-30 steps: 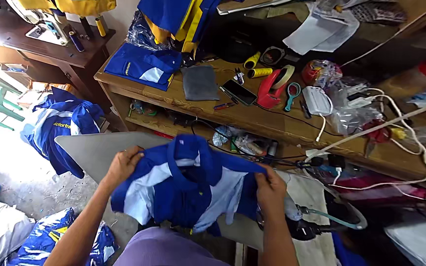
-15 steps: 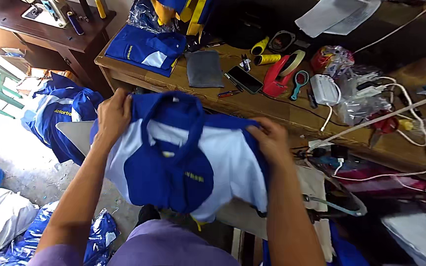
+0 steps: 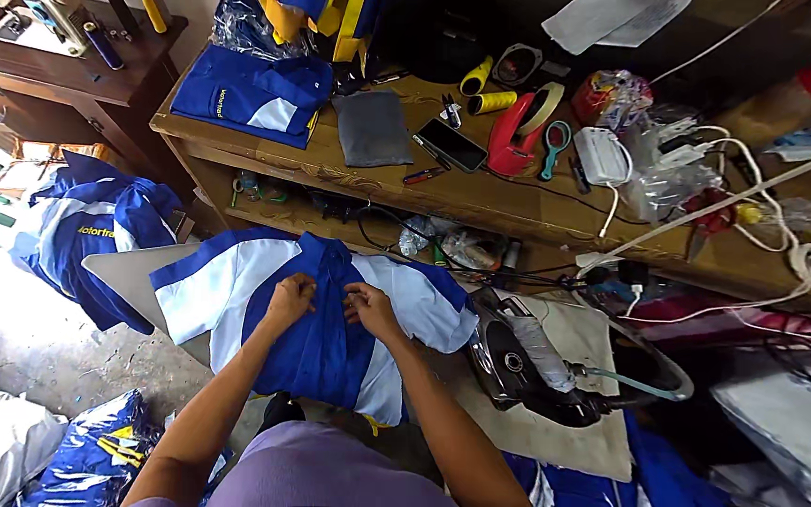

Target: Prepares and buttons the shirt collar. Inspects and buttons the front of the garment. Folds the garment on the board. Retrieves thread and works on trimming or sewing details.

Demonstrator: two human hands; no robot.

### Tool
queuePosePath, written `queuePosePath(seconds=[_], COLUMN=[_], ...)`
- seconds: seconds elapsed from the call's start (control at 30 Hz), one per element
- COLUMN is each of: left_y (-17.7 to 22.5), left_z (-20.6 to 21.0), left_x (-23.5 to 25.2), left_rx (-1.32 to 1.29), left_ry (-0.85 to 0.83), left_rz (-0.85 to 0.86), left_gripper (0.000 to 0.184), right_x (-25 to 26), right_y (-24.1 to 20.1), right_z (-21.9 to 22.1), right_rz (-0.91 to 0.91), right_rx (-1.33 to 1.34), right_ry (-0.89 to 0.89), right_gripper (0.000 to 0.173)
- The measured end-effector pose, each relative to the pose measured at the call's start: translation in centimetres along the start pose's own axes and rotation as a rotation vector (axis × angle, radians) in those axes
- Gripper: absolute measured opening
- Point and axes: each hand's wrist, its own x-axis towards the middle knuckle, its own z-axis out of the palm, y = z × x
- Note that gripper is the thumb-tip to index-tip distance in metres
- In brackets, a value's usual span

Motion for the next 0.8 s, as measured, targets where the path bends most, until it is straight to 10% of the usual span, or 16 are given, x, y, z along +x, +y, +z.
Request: queuePosePath(seconds=[0.43, 0.8], left_y=[0.2, 1.4], left_z=[3.4, 3.5], left_x=[-0.1, 0.0], left_rx=[0.480, 0.497], left_ry=[0.021, 0.043], left_rz=[0.102, 0.108], left_gripper=[0.044, 0.027], right_x=[2.3, 1.6], right_y=[0.5, 1.5], right_z=[1.2, 2.3], right_rz=[-0.081, 0.063], right_rx=[-0.348, 0.452], right_ry=[0.106, 0.061], right_gripper=[0.033, 0.011])
